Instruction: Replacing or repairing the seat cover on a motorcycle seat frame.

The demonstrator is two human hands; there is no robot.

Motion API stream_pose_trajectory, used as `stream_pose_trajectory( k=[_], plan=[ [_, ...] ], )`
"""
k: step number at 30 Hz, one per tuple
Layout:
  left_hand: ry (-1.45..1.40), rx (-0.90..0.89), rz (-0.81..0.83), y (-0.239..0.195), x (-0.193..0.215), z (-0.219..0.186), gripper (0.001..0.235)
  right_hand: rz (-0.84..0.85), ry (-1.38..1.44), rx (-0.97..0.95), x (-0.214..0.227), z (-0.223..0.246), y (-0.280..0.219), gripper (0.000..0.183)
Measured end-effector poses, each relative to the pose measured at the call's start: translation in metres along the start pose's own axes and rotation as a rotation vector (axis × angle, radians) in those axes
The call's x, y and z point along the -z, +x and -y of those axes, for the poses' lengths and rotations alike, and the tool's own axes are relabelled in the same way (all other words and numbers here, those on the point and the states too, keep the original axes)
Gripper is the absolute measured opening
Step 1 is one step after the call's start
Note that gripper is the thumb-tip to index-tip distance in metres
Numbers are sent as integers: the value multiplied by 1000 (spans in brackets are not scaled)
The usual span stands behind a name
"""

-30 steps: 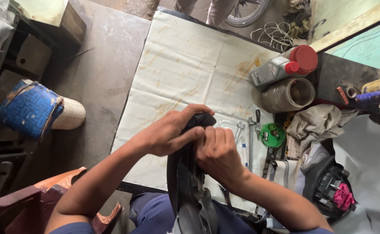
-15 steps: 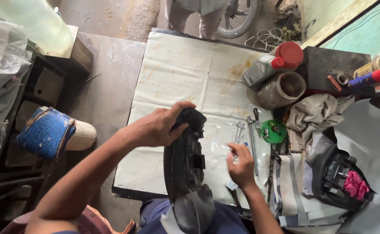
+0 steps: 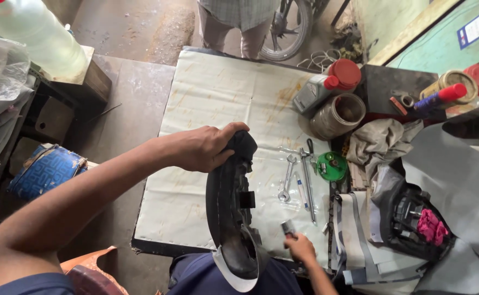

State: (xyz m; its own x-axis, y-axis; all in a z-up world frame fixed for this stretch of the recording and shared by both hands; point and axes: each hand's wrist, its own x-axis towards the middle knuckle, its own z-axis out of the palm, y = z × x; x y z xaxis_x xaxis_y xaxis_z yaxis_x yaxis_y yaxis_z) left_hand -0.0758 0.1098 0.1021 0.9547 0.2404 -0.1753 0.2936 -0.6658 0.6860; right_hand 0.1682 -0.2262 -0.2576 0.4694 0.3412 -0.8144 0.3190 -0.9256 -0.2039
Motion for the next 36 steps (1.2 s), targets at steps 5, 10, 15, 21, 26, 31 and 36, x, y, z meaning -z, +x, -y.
stream_pose_trajectory(
  k=[5,10,15,21,26,31,36],
  plan=[
    [23,-12,9,1,-1,-2,61,425,1030,579,46,15,-6,67],
    [35,-48,23,6,-6,2,63,-289,269,1436,143,162,-178,54],
    [23,-82,2,4,-2,2,60,-624,-239,1536,159,219,-215,47],
    [61,-143,-61,4,-5,12,65,-776,-436,1380,150,244,-244,35],
    [93,-142,-76,7,-8,11,67,-885,-644,1289,152,250,-257,16],
    [94,-113,-48,8,-7,12,71,-645,-868,1062,156,258,-249,19],
    [62,-158,-51,8,-7,24,68,-746,-664,1336,166,243,-250,25]
  ],
)
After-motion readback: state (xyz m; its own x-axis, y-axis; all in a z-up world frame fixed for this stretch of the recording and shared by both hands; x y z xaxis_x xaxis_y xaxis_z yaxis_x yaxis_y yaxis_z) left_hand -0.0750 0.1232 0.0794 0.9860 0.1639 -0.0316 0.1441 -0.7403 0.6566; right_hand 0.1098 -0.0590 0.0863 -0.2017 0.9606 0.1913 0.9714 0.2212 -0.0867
